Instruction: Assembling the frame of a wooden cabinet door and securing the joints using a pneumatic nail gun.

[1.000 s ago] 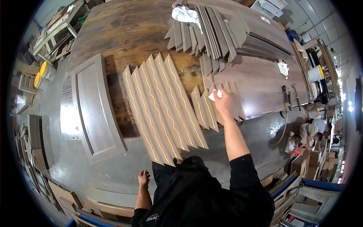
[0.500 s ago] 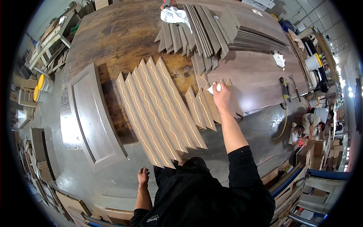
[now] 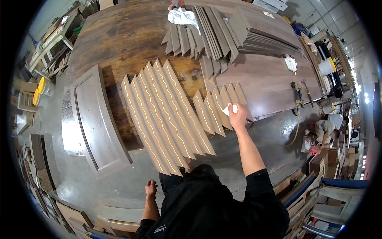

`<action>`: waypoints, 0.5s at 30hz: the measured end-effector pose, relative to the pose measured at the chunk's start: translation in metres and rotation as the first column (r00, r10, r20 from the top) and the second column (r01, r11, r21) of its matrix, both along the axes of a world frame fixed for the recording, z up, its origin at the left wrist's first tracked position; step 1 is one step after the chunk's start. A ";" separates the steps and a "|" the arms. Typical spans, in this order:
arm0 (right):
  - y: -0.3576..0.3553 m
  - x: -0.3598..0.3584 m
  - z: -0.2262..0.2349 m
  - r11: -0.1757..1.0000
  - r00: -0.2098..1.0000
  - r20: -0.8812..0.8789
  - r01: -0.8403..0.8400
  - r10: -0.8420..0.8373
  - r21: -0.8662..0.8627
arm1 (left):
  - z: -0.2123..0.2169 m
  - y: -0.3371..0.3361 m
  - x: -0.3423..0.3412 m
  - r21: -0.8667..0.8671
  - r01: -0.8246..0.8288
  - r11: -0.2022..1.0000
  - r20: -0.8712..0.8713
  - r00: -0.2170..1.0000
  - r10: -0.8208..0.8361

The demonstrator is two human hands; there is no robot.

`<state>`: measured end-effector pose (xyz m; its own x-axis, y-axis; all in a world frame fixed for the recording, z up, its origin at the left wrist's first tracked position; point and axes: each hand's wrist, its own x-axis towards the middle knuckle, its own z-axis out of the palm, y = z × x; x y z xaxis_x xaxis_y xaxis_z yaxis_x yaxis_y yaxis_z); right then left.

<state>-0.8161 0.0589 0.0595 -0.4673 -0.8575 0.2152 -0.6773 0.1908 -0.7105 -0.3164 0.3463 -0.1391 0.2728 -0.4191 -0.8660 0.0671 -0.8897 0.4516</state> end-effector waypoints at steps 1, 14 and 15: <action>0.007 -0.001 -0.001 1.000 1.000 -0.001 0.004 -0.004 0.000 | 0.000 -0.002 -0.001 0.000 0.004 1.000 -0.001 1.000 -0.004; 0.069 -0.011 0.000 0.994 0.988 -0.127 -0.081 0.090 0.073 | 0.006 -0.025 -0.017 -0.030 0.031 0.999 -0.012 0.999 -0.032; 0.069 -0.013 0.001 0.994 0.988 -0.126 -0.080 0.089 0.072 | 0.006 -0.025 -0.017 -0.017 0.039 0.999 -0.007 0.999 -0.039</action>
<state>-0.8291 0.1274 0.0607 -0.3643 -0.9071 0.2106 -0.7783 0.1724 -0.6038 -0.3338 0.3211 -0.1331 0.2495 -0.4437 -0.8607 0.0357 -0.8840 0.4661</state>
